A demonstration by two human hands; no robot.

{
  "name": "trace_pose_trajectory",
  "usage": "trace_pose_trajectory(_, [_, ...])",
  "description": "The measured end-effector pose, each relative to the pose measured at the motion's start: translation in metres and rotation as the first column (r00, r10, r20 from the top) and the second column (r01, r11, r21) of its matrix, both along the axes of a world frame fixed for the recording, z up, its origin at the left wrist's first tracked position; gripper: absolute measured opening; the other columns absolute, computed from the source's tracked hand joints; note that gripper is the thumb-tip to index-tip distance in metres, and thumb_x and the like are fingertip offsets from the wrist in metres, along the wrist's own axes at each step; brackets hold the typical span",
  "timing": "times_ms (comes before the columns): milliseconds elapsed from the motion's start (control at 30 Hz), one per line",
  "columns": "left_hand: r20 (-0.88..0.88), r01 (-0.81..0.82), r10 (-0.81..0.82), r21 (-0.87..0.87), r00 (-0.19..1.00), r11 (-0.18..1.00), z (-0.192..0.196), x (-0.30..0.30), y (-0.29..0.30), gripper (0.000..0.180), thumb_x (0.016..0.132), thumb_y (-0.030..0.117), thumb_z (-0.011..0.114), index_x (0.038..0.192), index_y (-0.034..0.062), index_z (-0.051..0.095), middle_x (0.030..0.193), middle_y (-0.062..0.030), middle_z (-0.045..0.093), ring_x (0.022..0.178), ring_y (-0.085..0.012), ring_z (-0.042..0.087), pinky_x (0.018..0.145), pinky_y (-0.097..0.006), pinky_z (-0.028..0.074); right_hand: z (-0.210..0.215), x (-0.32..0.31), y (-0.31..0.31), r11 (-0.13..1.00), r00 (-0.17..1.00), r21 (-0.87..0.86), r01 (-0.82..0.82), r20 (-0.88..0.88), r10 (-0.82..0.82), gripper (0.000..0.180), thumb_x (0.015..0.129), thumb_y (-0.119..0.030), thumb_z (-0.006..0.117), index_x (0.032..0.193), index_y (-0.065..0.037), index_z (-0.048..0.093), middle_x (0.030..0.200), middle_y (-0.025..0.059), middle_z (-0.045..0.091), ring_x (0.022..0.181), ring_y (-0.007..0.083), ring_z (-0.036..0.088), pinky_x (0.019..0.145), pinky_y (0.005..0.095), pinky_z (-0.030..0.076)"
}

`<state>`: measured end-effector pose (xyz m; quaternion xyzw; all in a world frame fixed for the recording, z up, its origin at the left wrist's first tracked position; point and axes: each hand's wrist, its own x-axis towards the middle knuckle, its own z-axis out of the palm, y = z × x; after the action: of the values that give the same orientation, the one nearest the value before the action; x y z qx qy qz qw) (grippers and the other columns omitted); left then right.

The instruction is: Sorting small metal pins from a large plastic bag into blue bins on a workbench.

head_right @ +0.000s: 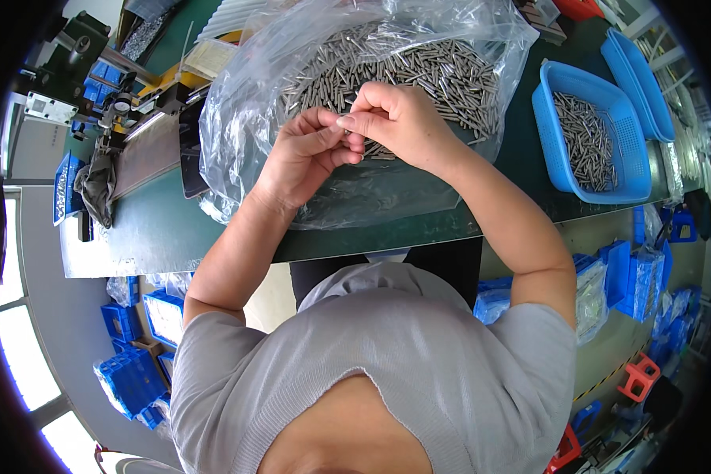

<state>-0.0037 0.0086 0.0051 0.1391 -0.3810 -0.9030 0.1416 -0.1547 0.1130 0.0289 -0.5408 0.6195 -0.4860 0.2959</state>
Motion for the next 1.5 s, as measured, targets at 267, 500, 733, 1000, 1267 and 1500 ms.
trace_pose_trajectory(267, [0.065,-0.105,0.108,-0.039,0.992,0.994,0.001,0.0,-0.004,0.01,0.09,0.007,0.051,0.089,-0.001,0.056,0.084,-0.0155,0.063,0.077,-0.0226,0.063,0.071,-0.032,0.054,0.001,-0.036,0.001,0.996,0.758,0.091,-0.008,0.65,-0.053,0.019,0.087,-0.023,0.057,0.081,-0.005,0.058,0.063,-0.003,0.048,0.054,0.0052,0.042,0.042,0.0187,0.03])
trace_pose_trajectory(500, [0.069,-0.222,0.219,0.035,0.973,0.974,0.003,0.003,-0.009,0.009,0.089,0.007,0.05,0.089,-0.0011,0.055,0.081,-0.0161,0.063,0.072,-0.0235,0.062,0.069,-0.033,0.054,0.003,-0.032,0.0,0.971,0.765,0.205,-0.124,0.643,-0.038,0.018,0.087,-0.021,0.057,0.083,-0.004,0.058,0.065,-0.0031,0.049,0.052,0.006,0.042,0.042,0.0182,0.031])
trace_pose_trajectory(733, [0.075,-0.231,0.227,0.05,0.971,0.972,0.004,0.003,-0.01,0.008,0.087,0.005,0.052,0.089,-0.0022,0.053,0.08,-0.0173,0.063,0.07,-0.0248,0.063,0.068,-0.035,0.054,-0.007,-0.005,0.004,0.992,0.717,0.053,-0.119,-0.687,0.122,0.011,0.074,-0.014,0.064,0.078,-0.005,0.06,0.075,0.009,0.061,0.066,0.023,0.061,0.058,0.0309,0.048])
trace_pose_trajectory(1000, [0.076,-0.225,0.221,0.042,0.972,0.974,0.004,0.003,-0.01,0.008,0.087,0.005,0.052,0.09,-0.0025,0.053,0.081,-0.0175,0.063,0.071,-0.025,0.063,0.068,-0.035,0.054,-0.015,0.012,0.004,0.989,0.423,-0.069,-0.128,-0.906,-0.008,0.012,0.069,-0.011,0.064,0.068,-0.005,0.053,0.068,0.0065,0.055,0.06,0.0235,0.059,0.052,0.0346,0.047])
trace_pose_trajectory(1267, [0.079,-0.116,0.113,0.045,0.991,0.992,0.0,0.003,-0.008,0.009,0.09,0.007,0.048,0.091,-0.0006,0.054,0.087,-0.0166,0.063,0.08,-0.0243,0.063,0.073,-0.033,0.054,0.003,-0.01,-0.001,0.996,0.948,0.086,0.0,0.317,-0.027,0.013,0.08,-0.017,0.065,0.085,-0.006,0.061,0.063,-0.0074,0.047,0.052,-0.0005,0.034,0.044,0.0161,0.024])
trace_pose_trajectory(1500, [0.013,-0.019,0.018,0.054,1.0,0.998,0.001,0.0,-0.001,0.007,0.089,0.004,0.05,0.092,-0.0012,0.054,0.09,-0.0161,0.063,0.085,-0.0248,0.064,0.077,-0.034,0.054,0.007,-0.005,0.0,0.991,0.846,0.132,-0.005,0.529,-0.066,0.014,0.08,-0.015,0.066,0.087,-0.003,0.063,0.066,-0.0024,0.055,0.057,0.0032,0.046,0.052,0.0183,0.036])
